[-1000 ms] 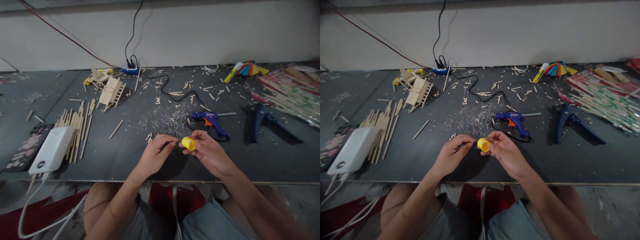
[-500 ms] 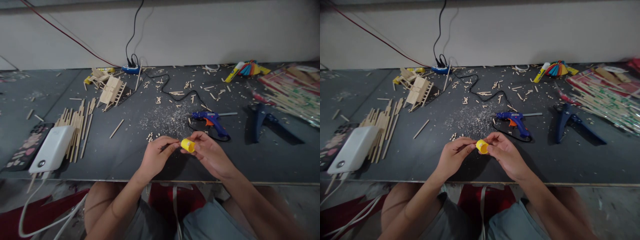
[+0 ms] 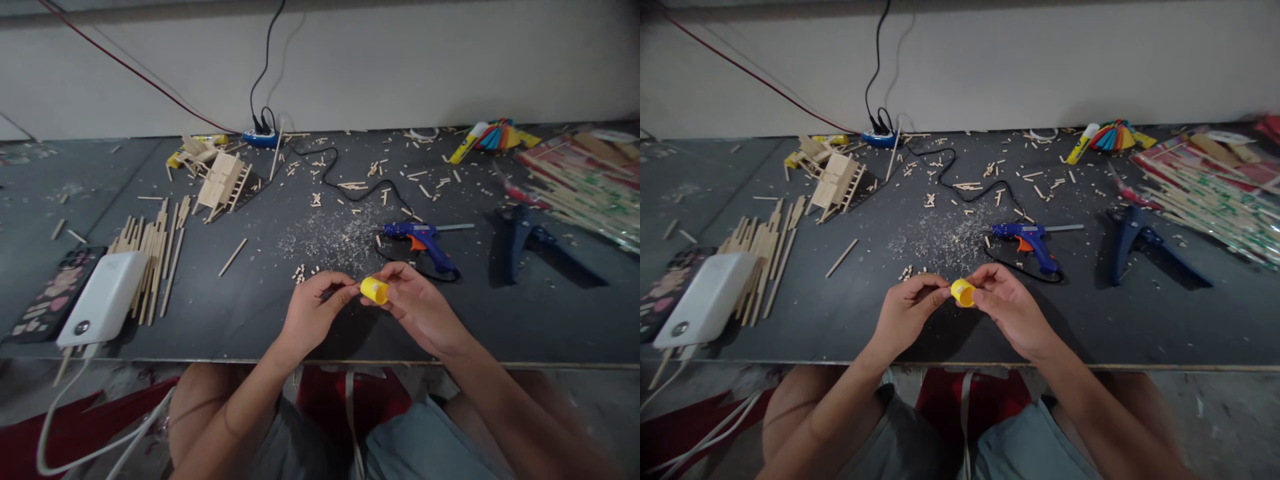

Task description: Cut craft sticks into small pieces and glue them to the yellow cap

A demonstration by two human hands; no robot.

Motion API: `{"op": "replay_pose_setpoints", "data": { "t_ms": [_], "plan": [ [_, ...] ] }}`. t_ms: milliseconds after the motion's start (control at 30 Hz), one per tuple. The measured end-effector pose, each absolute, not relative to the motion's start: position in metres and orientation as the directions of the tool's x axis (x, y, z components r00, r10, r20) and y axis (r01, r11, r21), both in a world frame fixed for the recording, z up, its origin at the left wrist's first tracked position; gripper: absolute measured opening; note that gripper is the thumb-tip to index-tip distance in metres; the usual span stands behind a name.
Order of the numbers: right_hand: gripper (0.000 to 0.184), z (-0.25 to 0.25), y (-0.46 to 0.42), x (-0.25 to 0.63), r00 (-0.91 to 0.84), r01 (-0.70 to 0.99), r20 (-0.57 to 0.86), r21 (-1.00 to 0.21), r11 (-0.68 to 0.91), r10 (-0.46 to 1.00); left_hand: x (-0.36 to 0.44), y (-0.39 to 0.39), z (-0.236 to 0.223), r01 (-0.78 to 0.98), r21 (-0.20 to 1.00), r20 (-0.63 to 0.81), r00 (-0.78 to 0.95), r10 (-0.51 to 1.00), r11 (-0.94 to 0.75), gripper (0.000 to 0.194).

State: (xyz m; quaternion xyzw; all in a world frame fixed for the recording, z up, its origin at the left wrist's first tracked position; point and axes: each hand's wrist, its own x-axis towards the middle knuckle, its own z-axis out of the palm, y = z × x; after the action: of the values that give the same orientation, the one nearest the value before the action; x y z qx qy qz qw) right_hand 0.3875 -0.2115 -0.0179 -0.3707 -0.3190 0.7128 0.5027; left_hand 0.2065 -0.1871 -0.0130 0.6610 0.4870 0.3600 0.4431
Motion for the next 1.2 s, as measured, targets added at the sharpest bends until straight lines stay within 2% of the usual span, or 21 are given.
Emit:
{"op": "replay_pose_setpoints", "data": {
  "t_ms": [267, 467, 533, 900, 1200],
  "plan": [
    [0.022, -0.0146, -0.2109, 0.3859, -0.186, -0.495, -0.216, -0.822, -0.281, 0.959, 0.2055, -0.1867, -0.0131, 0.388, 0.86, 0.196, 0.349, 0.916, -0.332, 0.015],
    [0.02, -0.0121, -0.2114, 0.3825, -0.2, -0.525, -0.218, -0.799, -0.293, 0.955, 0.2082, -0.1892, -0.0182, 0.468, 0.703, 0.399, 0.362, 0.842, -0.535, 0.015],
    [0.019, -0.012, -0.2114, 0.382, -0.205, -0.534, -0.215, -0.793, -0.294, 0.955, 0.2092, -0.1897, -0.0189, 0.473, 0.697, 0.4, 0.367, 0.84, -0.538, 0.015],
    [0.022, -0.0092, -0.2115, 0.3813, -0.205, -0.522, -0.225, -0.798, -0.301, 0.953, 0.2099, -0.189, -0.0137, 0.412, 0.821, 0.272, 0.329, 0.905, -0.396, 0.013],
    [0.021, -0.011, -0.2132, 0.3818, -0.209, -0.526, -0.213, -0.798, -0.294, 0.954, 0.2093, -0.1888, -0.0122, 0.468, 0.75, 0.308, 0.377, 0.874, -0.466, 0.012]
  ]
}}
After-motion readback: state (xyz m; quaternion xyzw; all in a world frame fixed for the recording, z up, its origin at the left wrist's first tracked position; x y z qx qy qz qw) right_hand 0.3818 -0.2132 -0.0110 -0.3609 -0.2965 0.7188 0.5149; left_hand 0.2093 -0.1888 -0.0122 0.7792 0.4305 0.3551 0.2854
